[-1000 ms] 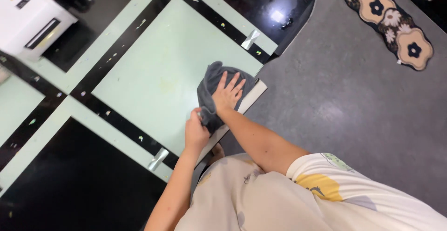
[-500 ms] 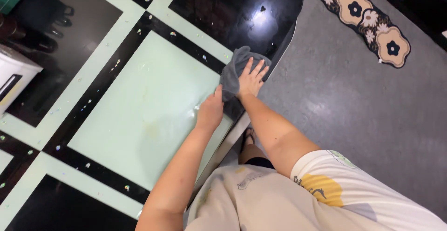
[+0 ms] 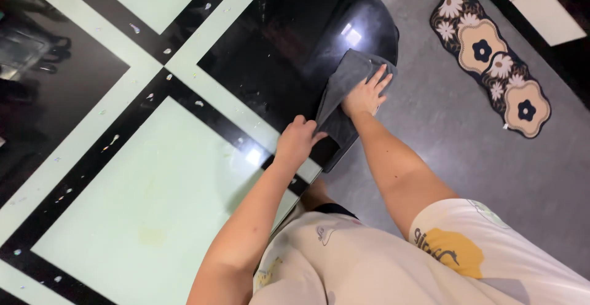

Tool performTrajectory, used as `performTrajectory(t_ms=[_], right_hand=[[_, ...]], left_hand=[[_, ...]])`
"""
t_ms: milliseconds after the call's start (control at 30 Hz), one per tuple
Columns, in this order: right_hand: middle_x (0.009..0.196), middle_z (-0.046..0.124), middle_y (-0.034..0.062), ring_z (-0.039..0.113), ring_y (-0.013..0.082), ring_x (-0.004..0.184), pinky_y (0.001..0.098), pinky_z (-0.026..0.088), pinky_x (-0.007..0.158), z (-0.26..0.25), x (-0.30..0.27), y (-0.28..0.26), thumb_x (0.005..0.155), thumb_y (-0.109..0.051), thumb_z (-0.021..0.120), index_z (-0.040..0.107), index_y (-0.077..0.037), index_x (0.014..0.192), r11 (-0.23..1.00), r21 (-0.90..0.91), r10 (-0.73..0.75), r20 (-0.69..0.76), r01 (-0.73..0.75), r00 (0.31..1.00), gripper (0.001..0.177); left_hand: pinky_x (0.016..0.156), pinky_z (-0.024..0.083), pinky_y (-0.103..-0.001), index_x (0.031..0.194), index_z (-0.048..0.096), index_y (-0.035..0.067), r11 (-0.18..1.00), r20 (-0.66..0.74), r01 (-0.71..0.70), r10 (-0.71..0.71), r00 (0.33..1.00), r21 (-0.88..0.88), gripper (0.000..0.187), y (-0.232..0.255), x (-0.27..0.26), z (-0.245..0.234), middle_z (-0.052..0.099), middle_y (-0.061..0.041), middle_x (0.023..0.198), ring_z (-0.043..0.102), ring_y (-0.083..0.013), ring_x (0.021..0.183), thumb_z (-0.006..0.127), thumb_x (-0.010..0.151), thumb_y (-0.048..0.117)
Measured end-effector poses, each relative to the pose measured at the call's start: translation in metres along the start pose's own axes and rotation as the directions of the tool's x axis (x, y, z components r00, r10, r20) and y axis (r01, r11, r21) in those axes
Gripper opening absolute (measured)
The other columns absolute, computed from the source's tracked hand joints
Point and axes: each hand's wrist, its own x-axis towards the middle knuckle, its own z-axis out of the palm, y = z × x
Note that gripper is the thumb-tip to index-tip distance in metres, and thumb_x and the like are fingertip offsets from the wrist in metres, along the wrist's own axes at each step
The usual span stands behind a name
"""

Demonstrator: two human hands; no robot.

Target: Wipe down a glass dining table with a damp cloth and سپس rinse the cloth in the sink.

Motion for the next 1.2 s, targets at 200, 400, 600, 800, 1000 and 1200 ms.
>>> performTrajectory(t_ms=[200, 400, 600, 800, 1000, 1200], right_hand=[[0.171, -0.008, 0.0171, -0.005, 0.0449, 0.156, 0.072, 0.024, 0.114, -0.044, 0.074, -0.003, 0.095, -0.045, 0.059, 0.015, -0.015, 0.166, 0.998, 0.036, -0.047, 0.003, 0.047, 0.999, 0.089], [0.174, -0.002, 0.0153, -0.001, 0.0395, 0.159, 0.0715, 0.016, 0.119, -0.062, 0.151, -0.02, 0.097, -0.054, 0.058, 0.015, -0.023, 0.168, 0.942, -0.019, -0.335, -0.008, 0.335, 0.942, 0.088], [0.173, 0.0, 0.0134, 0.001, 0.0362, 0.159, 0.0661, 0.015, 0.121, -0.079, 0.188, -0.088, 0.083, -0.057, 0.071, 0.018, -0.022, 0.166, 0.793, -0.107, -0.6, 0.037, 0.6, 0.799, 0.104], [0.175, 0.006, 0.013, 0.004, 0.0367, 0.16, 0.0639, 0.017, 0.123, -0.063, 0.186, -0.17, 0.082, -0.051, 0.074, 0.025, -0.02, 0.168, 0.586, -0.113, -0.804, 0.047, 0.803, 0.593, 0.104], [0.173, 0.007, 0.0132, 0.003, 0.0363, 0.16, 0.0638, 0.014, 0.123, -0.047, 0.101, -0.218, 0.082, -0.052, 0.075, 0.027, -0.023, 0.167, 0.386, -0.118, -0.908, 0.125, 0.915, 0.399, 0.101], [0.171, 0.009, 0.0137, 0.005, 0.0359, 0.157, 0.0633, 0.013, 0.119, -0.021, -0.038, -0.258, 0.078, -0.048, 0.074, 0.026, -0.025, 0.163, -0.001, -0.004, -0.967, 0.253, 1.0, 0.0, 0.1]], left_hand=[[0.073, 0.055, -0.049, 0.087, 0.068, 0.009, 0.994, -0.029, 0.019, -0.016, 0.999, 0.107, 0.022, 0.027, 0.077, 0.031, 0.063, -0.013, 0.091, 0.066, -0.0353, 0.084, 0.067, 0.095, 0.03], [0.07, 0.054, -0.047, 0.085, 0.068, 0.009, 0.981, -0.119, 0.1, -0.081, 0.99, 0.164, 0.022, 0.012, 0.111, 0.034, 0.066, -0.011, 0.088, 0.067, -0.0326, 0.083, 0.068, 0.093, 0.029], [0.067, 0.053, -0.046, 0.083, 0.065, 0.008, 0.972, -0.242, 0.171, -0.128, 0.962, 0.164, 0.024, -0.008, 0.12, 0.013, 0.066, -0.011, 0.083, 0.067, -0.0325, 0.076, 0.069, 0.093, 0.03], [0.068, 0.053, -0.049, 0.082, 0.065, 0.007, 0.955, -0.327, 0.266, -0.212, 0.921, 0.133, 0.024, -0.037, 0.107, -0.006, 0.066, -0.013, 0.084, 0.067, -0.0348, 0.077, 0.069, 0.094, 0.027], [0.076, 0.052, -0.05, 0.081, 0.067, 0.005, 0.941, -0.309, 0.337, -0.316, 0.897, 0.018, 0.02, -0.025, 0.035, -0.05, 0.065, -0.014, 0.085, 0.065, -0.0377, 0.083, 0.07, 0.091, 0.022], [0.08, 0.054, -0.047, 0.085, 0.069, -0.001, 0.899, -0.432, 0.401, -0.438, 0.789, -0.179, 0.016, 0.024, -0.056, -0.084, 0.065, -0.02, 0.099, 0.065, -0.0409, 0.088, 0.071, 0.085, 0.015]])
